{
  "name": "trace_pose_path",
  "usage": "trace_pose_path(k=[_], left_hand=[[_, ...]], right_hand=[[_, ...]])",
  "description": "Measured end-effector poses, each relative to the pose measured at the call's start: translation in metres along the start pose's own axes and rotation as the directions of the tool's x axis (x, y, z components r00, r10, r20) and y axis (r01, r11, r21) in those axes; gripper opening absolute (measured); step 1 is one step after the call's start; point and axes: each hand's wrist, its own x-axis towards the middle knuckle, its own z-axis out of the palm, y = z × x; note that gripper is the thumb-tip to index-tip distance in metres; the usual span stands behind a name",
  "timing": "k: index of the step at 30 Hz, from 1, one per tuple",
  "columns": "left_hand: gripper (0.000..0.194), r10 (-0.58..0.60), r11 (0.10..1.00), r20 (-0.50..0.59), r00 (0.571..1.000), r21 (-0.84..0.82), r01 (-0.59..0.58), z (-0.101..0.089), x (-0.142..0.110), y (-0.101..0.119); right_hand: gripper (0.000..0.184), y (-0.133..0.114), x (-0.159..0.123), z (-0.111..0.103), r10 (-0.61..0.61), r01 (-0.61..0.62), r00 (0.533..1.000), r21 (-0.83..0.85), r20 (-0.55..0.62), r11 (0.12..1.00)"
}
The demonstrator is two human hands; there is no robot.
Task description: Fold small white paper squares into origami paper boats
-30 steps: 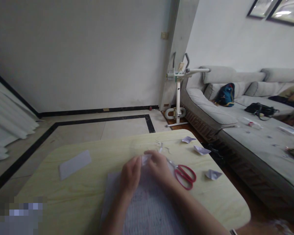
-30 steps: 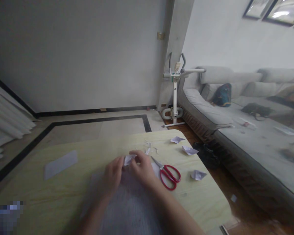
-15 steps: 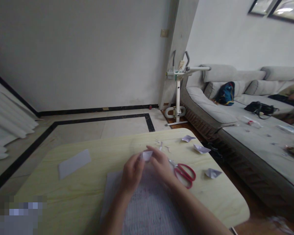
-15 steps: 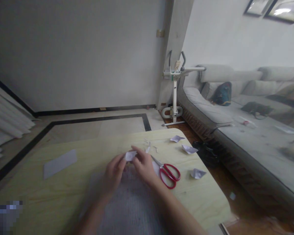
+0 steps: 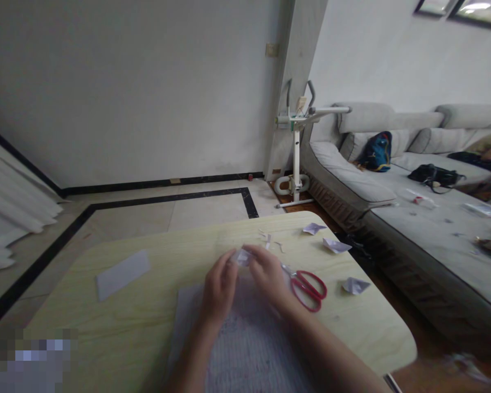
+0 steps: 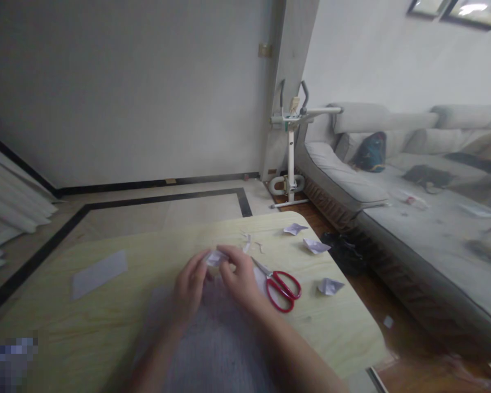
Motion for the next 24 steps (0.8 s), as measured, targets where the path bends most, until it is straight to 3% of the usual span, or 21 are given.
trace_pose_path(k=[6, 15, 24], left_hand=[[0.042, -0.015, 0.999, -0.007, 1.000, -0.037, 0.014, 0.000, 0.000, -0.002], [0.045, -0.045, 0.999, 0.088, 0.995, -0.015, 0.046, 0.002, 0.000, -0.003], [0.043, -0.050, 0.999, 0.075, 0.996, -0.004, 0.050, 0.002, 0.000, 0.000]], right_hand=[[0.035, -0.008, -0.001, -0.001, -0.121, 0.121, 0.993, -0.019, -0.004, 0.992], [0.040, -0.010, -0.002, 0.000, -0.154, 0.155, 0.988, -0.020, 0.022, 0.988], [0.035, -0.010, -0.003, 0.002, -0.152, 0.154, 0.988, -0.049, 0.037, 0.987]])
